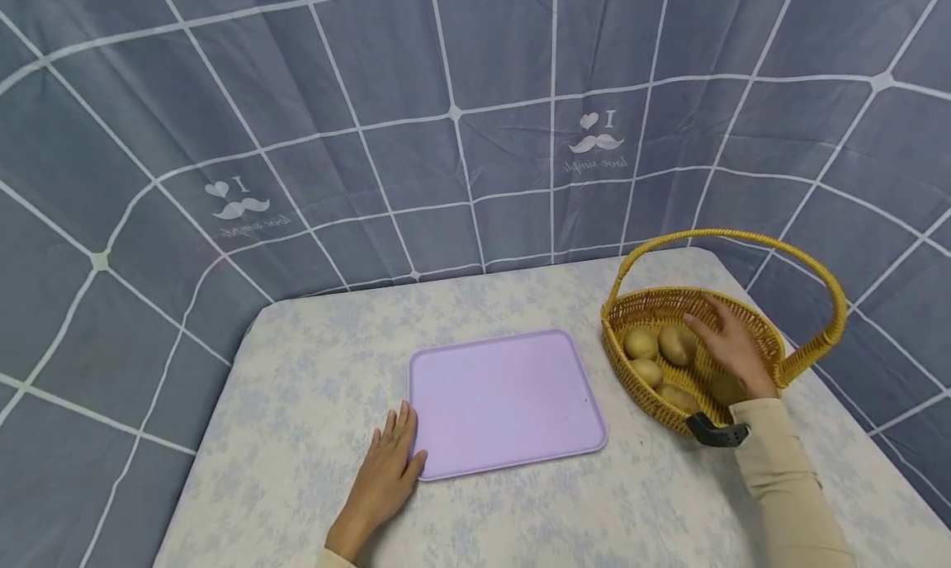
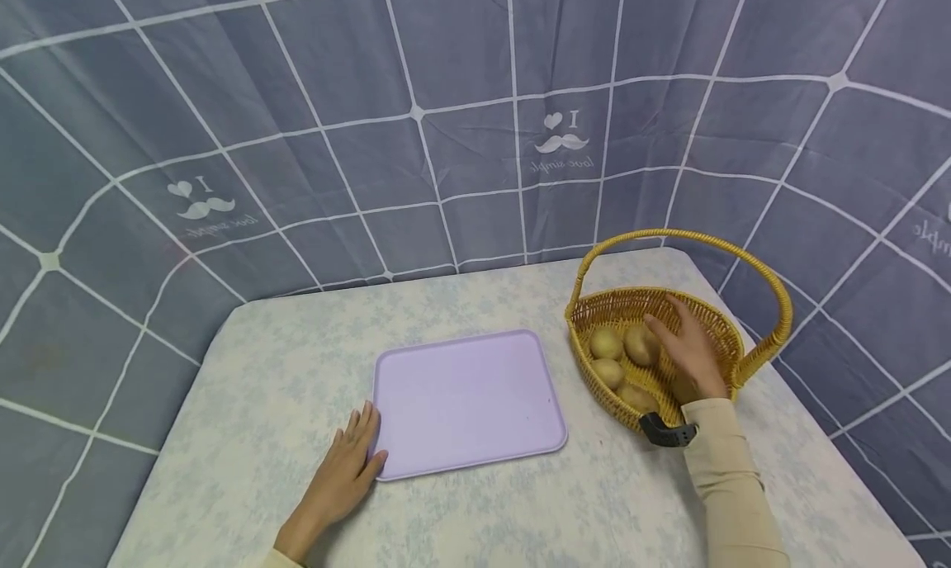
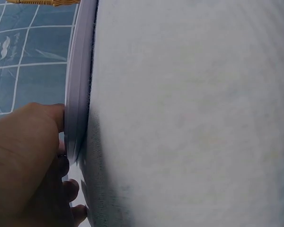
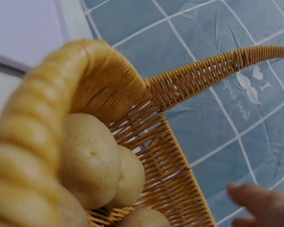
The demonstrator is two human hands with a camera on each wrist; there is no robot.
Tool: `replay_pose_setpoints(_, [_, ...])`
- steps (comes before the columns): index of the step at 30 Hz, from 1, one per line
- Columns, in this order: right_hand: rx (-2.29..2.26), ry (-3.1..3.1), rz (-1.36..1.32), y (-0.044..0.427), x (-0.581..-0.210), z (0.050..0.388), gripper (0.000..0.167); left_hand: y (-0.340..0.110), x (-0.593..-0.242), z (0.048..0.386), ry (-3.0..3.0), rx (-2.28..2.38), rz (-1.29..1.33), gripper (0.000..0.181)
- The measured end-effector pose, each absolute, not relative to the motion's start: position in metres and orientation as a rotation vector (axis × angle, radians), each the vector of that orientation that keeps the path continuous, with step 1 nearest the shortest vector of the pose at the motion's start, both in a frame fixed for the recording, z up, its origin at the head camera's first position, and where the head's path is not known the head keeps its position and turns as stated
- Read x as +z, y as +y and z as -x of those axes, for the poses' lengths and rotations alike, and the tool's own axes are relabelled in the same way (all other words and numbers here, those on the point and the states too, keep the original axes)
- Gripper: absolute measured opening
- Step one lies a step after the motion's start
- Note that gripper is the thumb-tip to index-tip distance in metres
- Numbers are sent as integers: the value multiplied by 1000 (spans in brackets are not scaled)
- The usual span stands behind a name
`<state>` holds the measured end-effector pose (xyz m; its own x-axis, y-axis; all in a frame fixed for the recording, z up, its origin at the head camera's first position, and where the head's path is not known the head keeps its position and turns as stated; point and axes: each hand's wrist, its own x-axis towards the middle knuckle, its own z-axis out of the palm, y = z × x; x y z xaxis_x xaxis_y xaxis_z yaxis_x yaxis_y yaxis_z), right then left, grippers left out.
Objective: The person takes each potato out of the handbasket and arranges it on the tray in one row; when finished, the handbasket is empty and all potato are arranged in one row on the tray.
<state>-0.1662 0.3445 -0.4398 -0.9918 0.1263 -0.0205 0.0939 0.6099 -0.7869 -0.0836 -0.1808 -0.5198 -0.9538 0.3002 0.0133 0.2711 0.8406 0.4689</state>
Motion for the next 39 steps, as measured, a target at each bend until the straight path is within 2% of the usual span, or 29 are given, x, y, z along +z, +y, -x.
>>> replay_pose_setpoints(7, [1507,-2887,151,347,-456,167,78,-182,-520,82,2950,752,-436,66])
replay_pose_setpoints(14, [1953,-2741,151,342,-469,166,75,-181,-519,80,2960,751,-434,65])
replay_pose_setpoints(23, [1637,-2855,111,341,-475,168,64,-179,-515,79,2952,769,-421,64])
replay_pose_setpoints(32, [1770,-2767,192,341,-465,166,66,-178,-515,80,2953,769,-409,64])
replay_pose_setpoints(39, [1547,-2781,134,339,-447,161,63,-177,-514,82,2954,782,-410,64])
